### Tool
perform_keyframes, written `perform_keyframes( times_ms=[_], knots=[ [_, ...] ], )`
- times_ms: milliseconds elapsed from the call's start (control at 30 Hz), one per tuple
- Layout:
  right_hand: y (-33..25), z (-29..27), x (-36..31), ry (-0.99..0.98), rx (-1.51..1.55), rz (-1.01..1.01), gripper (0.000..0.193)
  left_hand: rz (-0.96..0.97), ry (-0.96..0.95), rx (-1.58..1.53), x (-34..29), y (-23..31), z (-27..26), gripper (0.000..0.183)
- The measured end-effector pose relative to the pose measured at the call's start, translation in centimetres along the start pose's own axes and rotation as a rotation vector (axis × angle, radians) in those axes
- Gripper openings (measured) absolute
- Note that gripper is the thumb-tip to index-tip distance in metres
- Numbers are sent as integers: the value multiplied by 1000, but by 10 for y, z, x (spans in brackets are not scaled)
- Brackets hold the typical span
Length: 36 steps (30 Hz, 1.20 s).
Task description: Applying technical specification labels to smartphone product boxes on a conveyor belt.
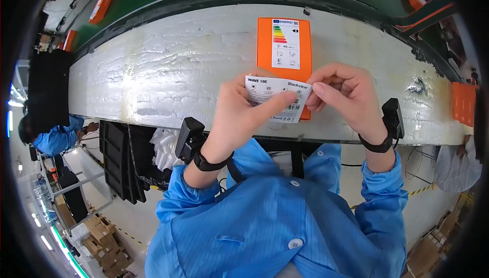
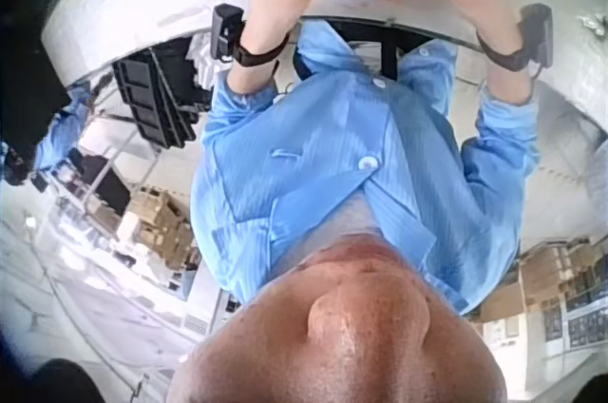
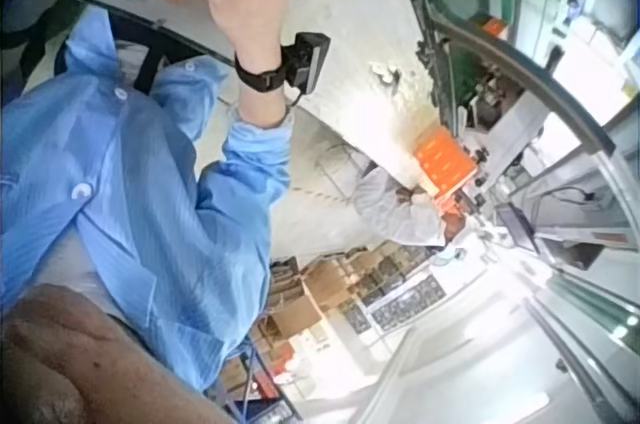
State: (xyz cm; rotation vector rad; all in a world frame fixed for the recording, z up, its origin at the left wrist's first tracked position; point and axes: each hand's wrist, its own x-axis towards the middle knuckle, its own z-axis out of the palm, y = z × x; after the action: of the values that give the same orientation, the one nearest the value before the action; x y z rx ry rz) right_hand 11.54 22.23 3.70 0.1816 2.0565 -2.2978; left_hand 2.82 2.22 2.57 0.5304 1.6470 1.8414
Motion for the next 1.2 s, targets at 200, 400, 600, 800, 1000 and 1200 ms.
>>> perform_keyframes(
  times_ms=[200,400,600,800,1000,1200],
  knots=[
    [-2,-3,-1,-42,-47,23,13,3,-4,75,-1,-5,0,29],
    [30,-6,11,-408,303,141,19,153,-224,-107,2,-15,6,22],
    [18,9,-9,23,85,36,17,7,82,-186,-3,-20,9,19],
    [12,21,-6,60,-391,-235,4,263,145,-55,-33,-26,-26,26],
    [43,-24,-31,474,-250,-163,4,10,1014,586,-119,-64,-143,37],
    [55,-25,-20,445,-210,-158,5,-13,1090,1526,-143,-82,-181,40]
  ],
)
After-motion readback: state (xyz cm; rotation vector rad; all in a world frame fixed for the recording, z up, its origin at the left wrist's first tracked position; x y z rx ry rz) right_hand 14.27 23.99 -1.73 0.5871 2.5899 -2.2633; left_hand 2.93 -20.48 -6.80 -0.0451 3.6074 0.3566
